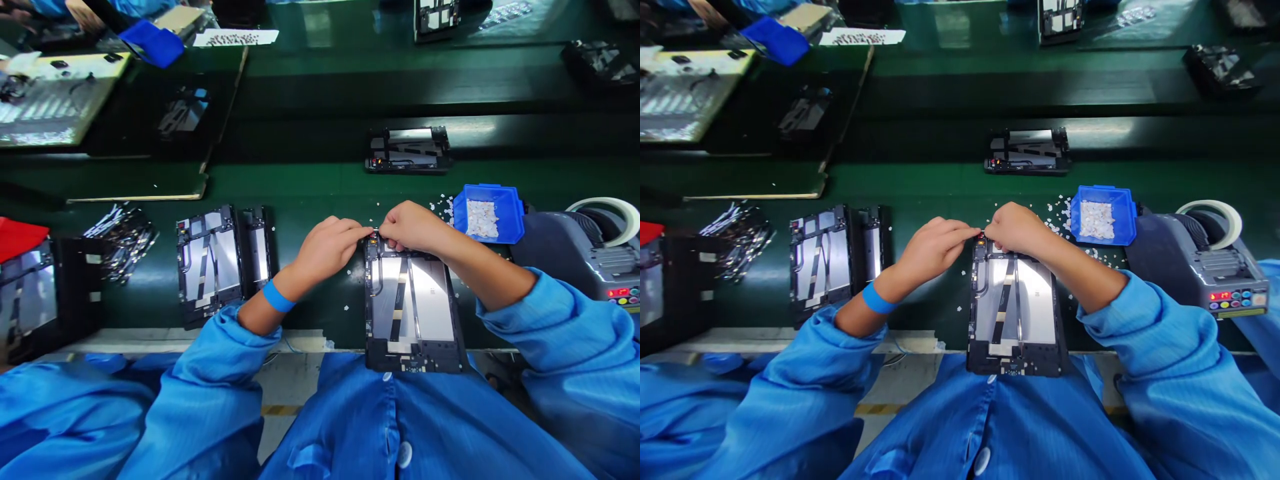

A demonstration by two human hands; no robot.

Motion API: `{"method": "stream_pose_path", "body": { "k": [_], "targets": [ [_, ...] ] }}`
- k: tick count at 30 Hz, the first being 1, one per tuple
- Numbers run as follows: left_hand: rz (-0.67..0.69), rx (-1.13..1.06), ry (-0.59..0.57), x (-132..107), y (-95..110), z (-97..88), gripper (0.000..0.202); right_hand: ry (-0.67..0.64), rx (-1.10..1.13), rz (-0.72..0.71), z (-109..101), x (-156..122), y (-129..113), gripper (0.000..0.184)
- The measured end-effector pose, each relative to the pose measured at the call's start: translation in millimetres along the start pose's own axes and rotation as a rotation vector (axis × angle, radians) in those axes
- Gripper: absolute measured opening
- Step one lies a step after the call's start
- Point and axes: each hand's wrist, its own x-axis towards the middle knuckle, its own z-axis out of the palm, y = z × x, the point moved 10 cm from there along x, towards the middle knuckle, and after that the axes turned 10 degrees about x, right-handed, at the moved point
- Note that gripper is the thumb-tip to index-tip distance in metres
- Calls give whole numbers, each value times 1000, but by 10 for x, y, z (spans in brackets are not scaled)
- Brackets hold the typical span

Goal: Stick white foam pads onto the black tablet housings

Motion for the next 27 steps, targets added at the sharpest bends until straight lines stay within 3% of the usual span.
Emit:
{"method": "stream_pose_path", "body": {
  "k": [10,23,27],
  "targets": [
    [18,96,-33,-10,43,4,41,72,-140,-64,-50,-68,-130,16],
    [43,108,-46,-33,38,42,41,-15,-96,-35,3,2,-47,19],
    [61,213,-48,-36,71,38,42,21,-136,-55,-25,-11,-78,18]
  ]
}}
